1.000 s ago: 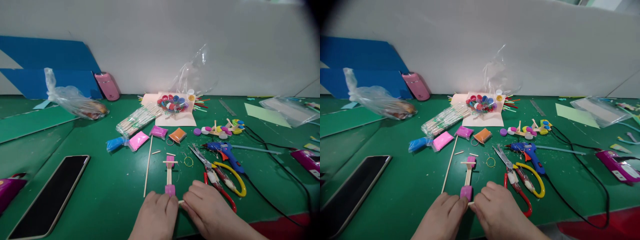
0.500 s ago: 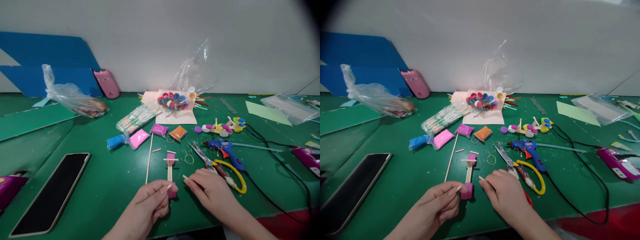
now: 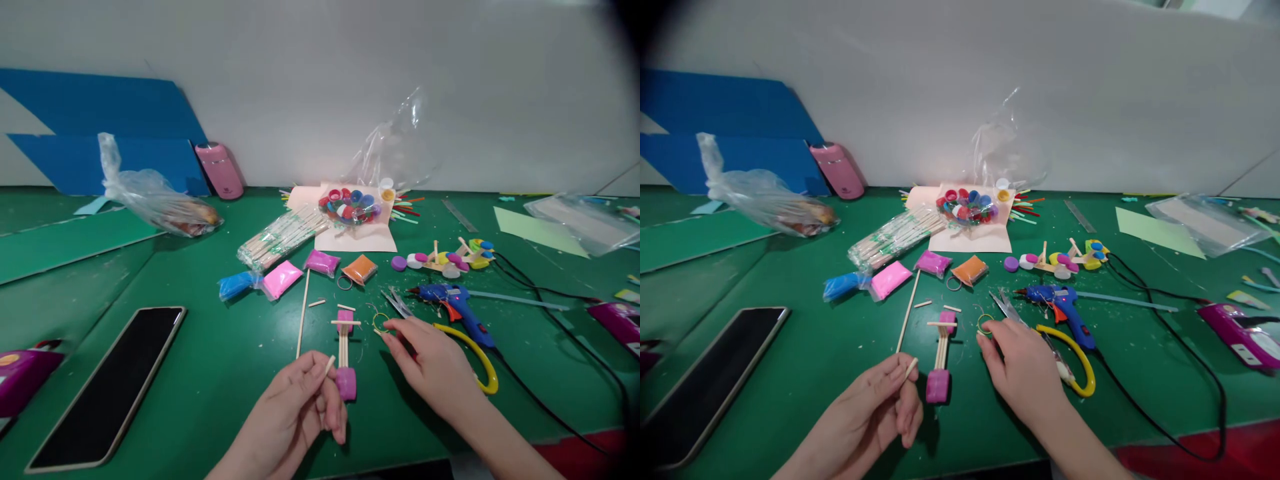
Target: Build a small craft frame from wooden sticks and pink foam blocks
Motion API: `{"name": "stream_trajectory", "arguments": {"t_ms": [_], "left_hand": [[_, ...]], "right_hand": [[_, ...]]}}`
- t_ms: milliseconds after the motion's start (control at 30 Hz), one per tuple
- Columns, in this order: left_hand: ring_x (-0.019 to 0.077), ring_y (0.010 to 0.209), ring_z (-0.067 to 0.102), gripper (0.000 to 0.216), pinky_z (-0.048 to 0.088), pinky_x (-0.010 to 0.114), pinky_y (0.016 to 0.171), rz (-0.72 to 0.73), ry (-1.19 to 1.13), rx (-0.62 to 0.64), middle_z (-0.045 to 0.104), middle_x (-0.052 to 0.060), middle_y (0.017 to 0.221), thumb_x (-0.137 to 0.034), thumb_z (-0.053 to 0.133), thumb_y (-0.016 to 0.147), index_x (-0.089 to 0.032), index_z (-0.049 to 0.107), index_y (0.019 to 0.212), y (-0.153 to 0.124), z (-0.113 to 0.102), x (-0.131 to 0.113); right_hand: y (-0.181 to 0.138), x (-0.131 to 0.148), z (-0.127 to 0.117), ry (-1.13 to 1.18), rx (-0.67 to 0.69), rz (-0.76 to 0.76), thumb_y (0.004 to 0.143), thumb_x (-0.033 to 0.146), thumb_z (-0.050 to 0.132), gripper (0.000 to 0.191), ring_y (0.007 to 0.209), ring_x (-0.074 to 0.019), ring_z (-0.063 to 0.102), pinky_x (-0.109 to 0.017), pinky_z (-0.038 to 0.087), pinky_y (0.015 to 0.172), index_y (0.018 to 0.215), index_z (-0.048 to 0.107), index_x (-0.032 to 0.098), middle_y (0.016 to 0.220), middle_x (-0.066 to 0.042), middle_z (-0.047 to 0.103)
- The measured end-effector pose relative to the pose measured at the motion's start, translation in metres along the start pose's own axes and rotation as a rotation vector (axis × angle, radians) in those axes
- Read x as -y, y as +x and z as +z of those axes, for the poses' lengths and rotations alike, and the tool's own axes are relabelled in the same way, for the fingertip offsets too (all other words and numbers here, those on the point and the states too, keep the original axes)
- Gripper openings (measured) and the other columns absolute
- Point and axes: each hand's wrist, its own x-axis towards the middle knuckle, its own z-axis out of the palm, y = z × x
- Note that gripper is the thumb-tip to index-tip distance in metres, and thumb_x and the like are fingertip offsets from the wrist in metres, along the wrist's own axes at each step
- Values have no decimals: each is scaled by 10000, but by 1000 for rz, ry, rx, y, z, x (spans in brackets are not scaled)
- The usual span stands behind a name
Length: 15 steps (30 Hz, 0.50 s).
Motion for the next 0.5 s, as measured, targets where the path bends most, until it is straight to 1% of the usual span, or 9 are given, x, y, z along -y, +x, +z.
{"name": "stream_trajectory", "arguments": {"t_ms": [67, 133, 233, 300, 333, 367, 433, 500], "left_hand": [[117, 438, 486, 164, 355, 213, 454, 52, 47, -45, 525, -16, 465, -266, 474, 830, -161, 478, 705, 0, -6, -8], [116, 482, 493, 131, 376, 217, 496, 140, 143, -125, 540, -21, 505, -265, 488, 826, -168, 488, 738, 1, -14, -19], [116, 579, 499, 124, 385, 213, 563, 349, 435, -293, 572, -5, 610, -267, 510, 816, -169, 512, 740, 7, -27, -34], [118, 625, 506, 102, 383, 208, 594, 472, 620, -380, 577, -1, 663, -249, 560, 780, -167, 533, 726, 16, -33, -40], [118, 623, 504, 99, 382, 207, 592, 523, 665, -409, 574, -2, 669, -247, 574, 765, -166, 539, 720, 22, -35, -41], [120, 615, 504, 101, 384, 211, 587, 576, 681, -432, 569, -2, 671, -255, 571, 762, -167, 538, 724, 29, -36, -41], [123, 596, 507, 132, 389, 219, 569, 654, 685, -484, 564, 1, 671, -292, 534, 779, -168, 531, 734, 41, -39, -39], [120, 605, 505, 133, 389, 218, 579, 711, 690, -530, 549, -6, 687, -301, 494, 801, -179, 510, 751, 51, -42, -36]], "right_hand": [[0, 1, -4, 63, -6, 25, 845, 271, 432, 197, 764, -175, 595, -273, 453, 653, 924, 598, 199, 850, -44, 644], [1, 4, -7, 122, -15, 42, 846, 272, 433, 188, 776, -174, 593, -271, 452, 660, 926, 590, 205, 859, -41, 640], [10, 11, -12, 176, -38, 24, 847, 267, 436, 183, 793, -174, 587, -271, 450, 679, 930, 586, 201, 864, -44, 635], [25, 19, -15, 171, -40, -20, 849, 255, 436, 180, 800, -169, 584, -268, 448, 692, 932, 584, 193, 862, -44, 635], [35, 25, -16, 147, -34, -50, 849, 246, 438, 175, 787, -164, 585, -266, 448, 686, 929, 582, 188, 849, -39, 637], [46, 31, -16, 105, -10, -89, 849, 236, 438, 175, 782, -158, 587, -259, 449, 673, 939, 579, 187, 853, -35, 638], [72, 42, -13, -59, 121, -193, 860, 222, 419, 194, 832, -170, 589, -264, 449, 676, 969, 573, 177, 913, -47, 639], [97, 53, -5, -101, 213, -257, 831, 231, 480, 144, 819, -176, 600, -259, 448, 662, 891, 606, 197, 872, -23, 654]]}}
